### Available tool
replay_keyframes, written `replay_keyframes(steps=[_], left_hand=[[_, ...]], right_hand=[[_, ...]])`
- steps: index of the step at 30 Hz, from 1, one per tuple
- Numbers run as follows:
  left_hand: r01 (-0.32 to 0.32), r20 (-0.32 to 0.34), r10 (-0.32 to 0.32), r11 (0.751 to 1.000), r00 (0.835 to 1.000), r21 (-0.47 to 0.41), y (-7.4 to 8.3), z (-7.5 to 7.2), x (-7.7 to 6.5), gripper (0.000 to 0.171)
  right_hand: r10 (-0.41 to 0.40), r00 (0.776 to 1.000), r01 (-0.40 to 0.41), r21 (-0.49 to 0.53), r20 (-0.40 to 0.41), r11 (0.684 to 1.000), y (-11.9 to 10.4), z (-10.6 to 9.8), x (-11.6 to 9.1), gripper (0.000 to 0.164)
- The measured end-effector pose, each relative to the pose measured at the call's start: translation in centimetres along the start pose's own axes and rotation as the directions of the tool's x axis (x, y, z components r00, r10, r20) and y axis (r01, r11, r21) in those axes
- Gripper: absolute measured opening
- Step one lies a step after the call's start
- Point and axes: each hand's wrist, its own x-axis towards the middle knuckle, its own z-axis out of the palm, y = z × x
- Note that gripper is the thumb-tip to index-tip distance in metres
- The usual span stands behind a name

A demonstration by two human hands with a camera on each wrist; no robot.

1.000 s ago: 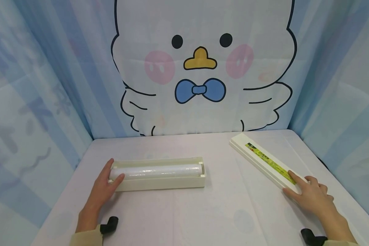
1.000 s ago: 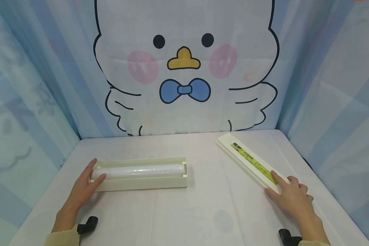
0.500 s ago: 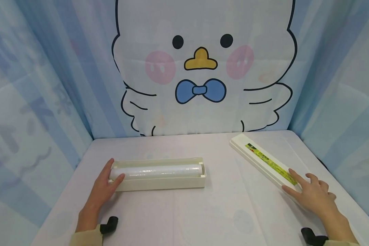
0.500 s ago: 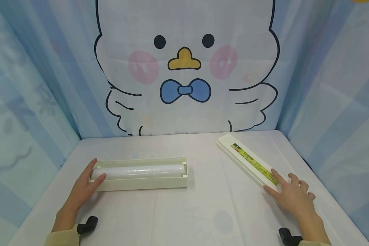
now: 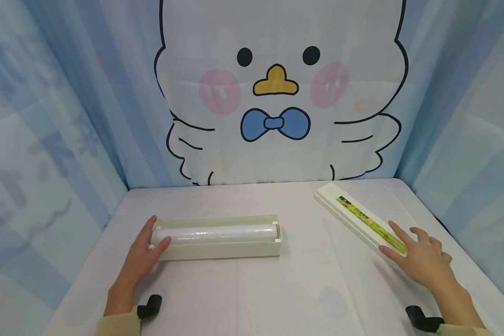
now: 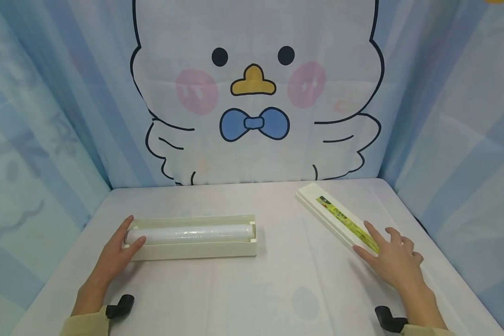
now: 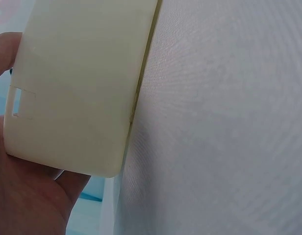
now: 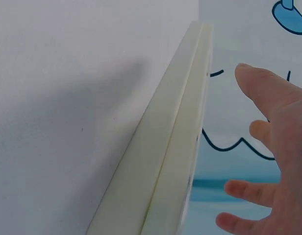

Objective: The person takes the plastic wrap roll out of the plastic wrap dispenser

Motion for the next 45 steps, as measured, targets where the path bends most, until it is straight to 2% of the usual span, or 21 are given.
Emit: replay_keyframes(steps=[5, 14, 23, 32, 45], left_hand=[[0.023, 0.004, -0.023, 1.0, 1.0, 0.002, 0.2, 0.0, -0.1, 0.084], [0.009, 0.006, -0.009, 1.0, 1.0, 0.006, 0.6, -0.2, -0.2, 0.083], [0.027, 0.0, -0.027, 1.0, 1.0, 0.002, 0.4, 0.2, 0.0, 0.085], [0.032, 0.007, -0.032, 0.999, 0.999, -0.009, 0.4, 0.1, 0.1, 0.085], [0.004, -0.023, -0.004, 1.0, 1.0, 0.012, 0.1, 0.3, 0.1, 0.084]], right_hand=[[-0.051, 0.997, 0.051, 0.006, -0.049, 0.999, -0.9, -0.1, 0.1, 0.086], [-0.11, 0.988, 0.116, 0.055, -0.109, 0.992, -3.4, -0.9, 0.5, 0.081], [-0.182, 0.965, 0.202, 0.092, -0.189, 0.975, -5.5, -1.2, 1.0, 0.076], [-0.217, 0.953, 0.245, 0.117, -0.21, 0.962, -7.3, -0.9, 1.6, 0.077], [-0.252, 0.941, 0.29, 0.152, -0.228, 0.945, -9.5, -1.0, 2.2, 0.075]])
